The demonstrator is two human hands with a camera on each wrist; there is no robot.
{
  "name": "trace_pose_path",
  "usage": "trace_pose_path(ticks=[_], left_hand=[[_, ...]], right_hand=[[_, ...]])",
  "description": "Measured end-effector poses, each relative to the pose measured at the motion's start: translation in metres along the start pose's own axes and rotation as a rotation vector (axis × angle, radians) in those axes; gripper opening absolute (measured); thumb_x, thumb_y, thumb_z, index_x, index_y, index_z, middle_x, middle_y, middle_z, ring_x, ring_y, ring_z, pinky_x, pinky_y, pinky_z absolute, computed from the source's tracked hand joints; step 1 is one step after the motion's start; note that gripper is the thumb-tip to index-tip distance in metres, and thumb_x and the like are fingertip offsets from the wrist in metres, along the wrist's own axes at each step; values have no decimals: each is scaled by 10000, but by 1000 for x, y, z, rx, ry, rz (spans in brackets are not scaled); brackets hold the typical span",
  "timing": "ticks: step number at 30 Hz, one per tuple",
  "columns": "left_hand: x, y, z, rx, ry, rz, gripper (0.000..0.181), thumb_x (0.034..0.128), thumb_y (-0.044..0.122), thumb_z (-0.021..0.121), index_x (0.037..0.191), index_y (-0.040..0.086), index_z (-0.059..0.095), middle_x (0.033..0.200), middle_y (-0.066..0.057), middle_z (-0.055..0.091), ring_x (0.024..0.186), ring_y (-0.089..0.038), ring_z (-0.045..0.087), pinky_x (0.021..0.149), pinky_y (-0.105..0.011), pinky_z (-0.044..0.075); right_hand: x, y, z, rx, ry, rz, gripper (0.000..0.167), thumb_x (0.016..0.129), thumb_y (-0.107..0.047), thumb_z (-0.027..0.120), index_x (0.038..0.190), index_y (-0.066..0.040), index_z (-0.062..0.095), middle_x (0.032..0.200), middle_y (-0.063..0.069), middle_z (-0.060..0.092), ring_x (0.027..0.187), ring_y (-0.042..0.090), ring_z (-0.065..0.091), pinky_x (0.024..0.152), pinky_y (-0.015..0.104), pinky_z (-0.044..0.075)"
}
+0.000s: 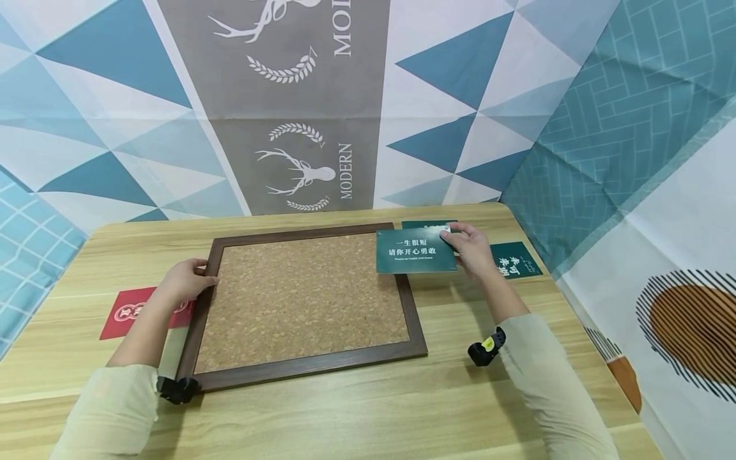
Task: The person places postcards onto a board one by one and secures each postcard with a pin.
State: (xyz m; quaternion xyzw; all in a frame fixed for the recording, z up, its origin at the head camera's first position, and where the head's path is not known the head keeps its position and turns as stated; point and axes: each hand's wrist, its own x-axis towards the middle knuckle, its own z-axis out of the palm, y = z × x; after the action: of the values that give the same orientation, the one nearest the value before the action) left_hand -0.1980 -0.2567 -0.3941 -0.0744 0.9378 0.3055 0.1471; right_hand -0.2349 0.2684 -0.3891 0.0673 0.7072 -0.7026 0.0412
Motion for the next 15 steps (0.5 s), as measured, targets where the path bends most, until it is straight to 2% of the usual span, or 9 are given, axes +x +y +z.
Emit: trace_pose_path(ticks=[15], left_hand=[[0,-2,2,-12,14,6,636,931,162,518,1403,-152,230,1331,-393,379,1143,-501,482,925,-550,451]], right_hand=[[1,-2,24,11,-36,-16,256,915,-215,603,1122,-121,486,806,-118,664,659,32,597,526,197,482]])
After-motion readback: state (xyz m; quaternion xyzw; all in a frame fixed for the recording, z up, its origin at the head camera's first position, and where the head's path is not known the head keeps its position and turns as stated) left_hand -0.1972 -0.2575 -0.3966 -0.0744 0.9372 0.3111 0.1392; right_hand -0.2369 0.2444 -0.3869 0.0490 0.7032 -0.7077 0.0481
